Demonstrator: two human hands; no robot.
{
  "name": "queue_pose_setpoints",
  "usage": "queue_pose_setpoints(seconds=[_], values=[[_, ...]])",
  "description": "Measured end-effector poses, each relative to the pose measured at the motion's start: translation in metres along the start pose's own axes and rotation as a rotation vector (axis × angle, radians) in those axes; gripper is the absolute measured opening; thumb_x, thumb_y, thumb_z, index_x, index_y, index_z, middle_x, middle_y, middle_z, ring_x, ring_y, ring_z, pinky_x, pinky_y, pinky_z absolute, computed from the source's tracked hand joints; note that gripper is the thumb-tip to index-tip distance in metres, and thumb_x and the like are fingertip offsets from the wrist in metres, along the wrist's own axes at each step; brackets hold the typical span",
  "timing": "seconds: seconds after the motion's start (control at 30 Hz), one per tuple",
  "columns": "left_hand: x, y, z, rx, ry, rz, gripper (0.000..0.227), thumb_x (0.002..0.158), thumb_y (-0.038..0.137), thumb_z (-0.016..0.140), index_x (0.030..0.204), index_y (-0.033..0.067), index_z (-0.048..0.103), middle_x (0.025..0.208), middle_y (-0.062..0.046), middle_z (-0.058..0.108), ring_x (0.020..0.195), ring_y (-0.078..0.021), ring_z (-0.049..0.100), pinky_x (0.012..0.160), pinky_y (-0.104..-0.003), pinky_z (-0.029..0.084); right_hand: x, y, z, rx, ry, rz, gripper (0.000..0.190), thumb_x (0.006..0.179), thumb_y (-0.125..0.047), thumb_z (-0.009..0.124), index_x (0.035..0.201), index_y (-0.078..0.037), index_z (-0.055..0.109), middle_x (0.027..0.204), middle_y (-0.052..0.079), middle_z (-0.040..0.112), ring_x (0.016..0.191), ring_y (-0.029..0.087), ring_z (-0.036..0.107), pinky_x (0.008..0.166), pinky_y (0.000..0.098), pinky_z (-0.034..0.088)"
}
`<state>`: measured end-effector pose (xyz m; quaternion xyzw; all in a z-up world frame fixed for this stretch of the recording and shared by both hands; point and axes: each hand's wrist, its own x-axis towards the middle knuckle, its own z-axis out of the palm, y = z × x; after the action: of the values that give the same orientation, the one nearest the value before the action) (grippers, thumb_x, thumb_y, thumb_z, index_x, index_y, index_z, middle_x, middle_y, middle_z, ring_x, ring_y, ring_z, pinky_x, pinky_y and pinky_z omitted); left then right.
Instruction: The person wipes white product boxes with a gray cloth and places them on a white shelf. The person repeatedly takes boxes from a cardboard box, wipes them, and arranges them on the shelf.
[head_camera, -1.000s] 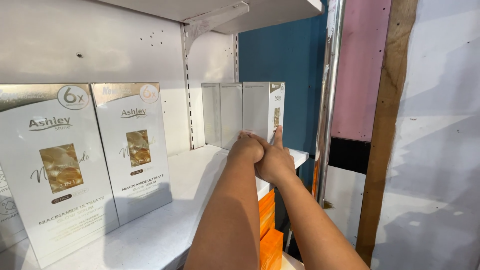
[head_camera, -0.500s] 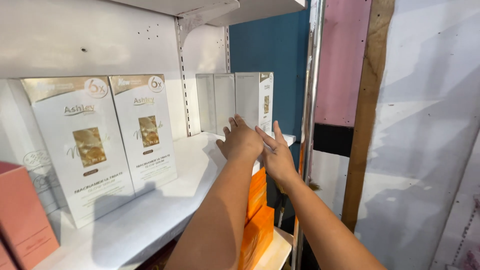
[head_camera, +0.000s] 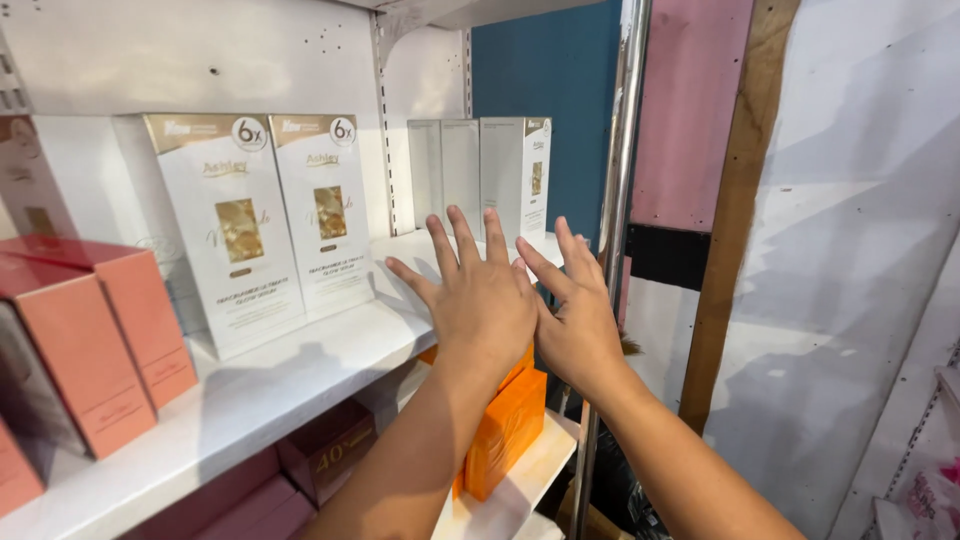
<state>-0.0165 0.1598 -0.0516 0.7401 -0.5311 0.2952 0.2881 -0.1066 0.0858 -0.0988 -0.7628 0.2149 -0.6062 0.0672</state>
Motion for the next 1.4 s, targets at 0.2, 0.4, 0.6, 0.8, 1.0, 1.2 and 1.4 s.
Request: queue_pose_setpoints(seconds=[0.2,0.4,0.6,0.8,1.0,1.2,1.4], values=[[-0.036,-0.017,-0.023,0.093,0.191,-0.016,0.064,0.099,0.036,0.038,0.156,0.0097,0.024,0.163,-0.021,0.011,0.152,-0.0391,-0.001,0.106,-0.079,-0.008,-0.010,-0.034,-0.003,0.049,-0.066,-0.120,0.045,0.095,-0.024,0.065,0.141,-0.027,0.063,0.167,0.017,0.028,0.153,0.042,0.023,0.119,0.0512,0.026],[-0.068,-0.035,-0.013,0.075,0.368,0.048,0.061,0.101,0.033,0.044,0.156,0.0073,0.034,0.166,-0.017,0.024,0.155,-0.0361,0.014,0.119,-0.064,0.009,-0.024,-0.041,-0.007,-0.017,-0.089,-0.237,0.049,0.096,-0.024,0.063,0.144,-0.025,0.060,0.166,0.018,0.029,0.153,0.042,0.025,0.117,0.0538,0.025],[-0.096,-0.008,-0.010,-0.130,0.378,0.082,0.056,0.105,0.024,0.044,0.158,0.0052,0.037,0.166,-0.016,0.033,0.155,-0.0344,0.027,0.124,-0.055,0.023,-0.045,-0.036,-0.039,-0.132,-0.082,-0.229,0.052,0.101,-0.024,0.058,0.151,-0.013,0.053,0.166,0.020,0.031,0.153,0.043,0.024,0.118,0.0562,0.023],[-0.121,0.049,-0.007,-0.205,0.309,0.084,0.056,0.104,0.028,0.047,0.155,0.0066,0.040,0.166,-0.015,0.034,0.154,-0.0350,0.029,0.122,-0.059,0.023,-0.071,-0.025,-0.092,-0.240,-0.104,-0.183,0.055,0.102,-0.022,0.058,0.154,-0.007,0.048,0.167,0.020,0.032,0.155,0.043,0.024,0.119,0.0562,0.023],[-0.158,0.081,0.006,-0.406,0.190,0.150,0.056,0.106,0.027,0.046,0.157,0.0063,0.040,0.166,-0.014,0.035,0.155,-0.0350,0.031,0.122,-0.058,0.025,-0.115,-0.029,-0.138,-0.331,-0.138,-0.013,0.055,0.100,-0.019,0.058,0.153,-0.007,0.050,0.166,0.021,0.032,0.154,0.044,0.022,0.117,0.0565,0.023],[-0.194,0.103,0.016,-0.502,0.152,0.199,0.055,0.105,0.025,0.049,0.156,0.0069,0.041,0.165,-0.015,0.037,0.154,-0.0366,0.035,0.122,-0.057,0.029,-0.161,-0.027,-0.171,-0.442,-0.170,0.048,0.055,0.100,-0.020,0.060,0.153,-0.007,0.050,0.165,0.023,0.033,0.153,0.046,0.023,0.119,0.0571,0.023],[-0.228,0.128,0.026,-0.563,0.062,0.222,0.055,0.107,0.027,0.051,0.157,0.0070,0.041,0.165,-0.016,0.038,0.154,-0.0355,0.036,0.123,-0.061,0.028,-0.193,-0.015,-0.206,-0.508,-0.210,0.117,0.055,0.099,-0.019,0.063,0.152,-0.008,0.051,0.165,0.023,0.035,0.153,0.048,0.024,0.120,0.0580,0.022]])
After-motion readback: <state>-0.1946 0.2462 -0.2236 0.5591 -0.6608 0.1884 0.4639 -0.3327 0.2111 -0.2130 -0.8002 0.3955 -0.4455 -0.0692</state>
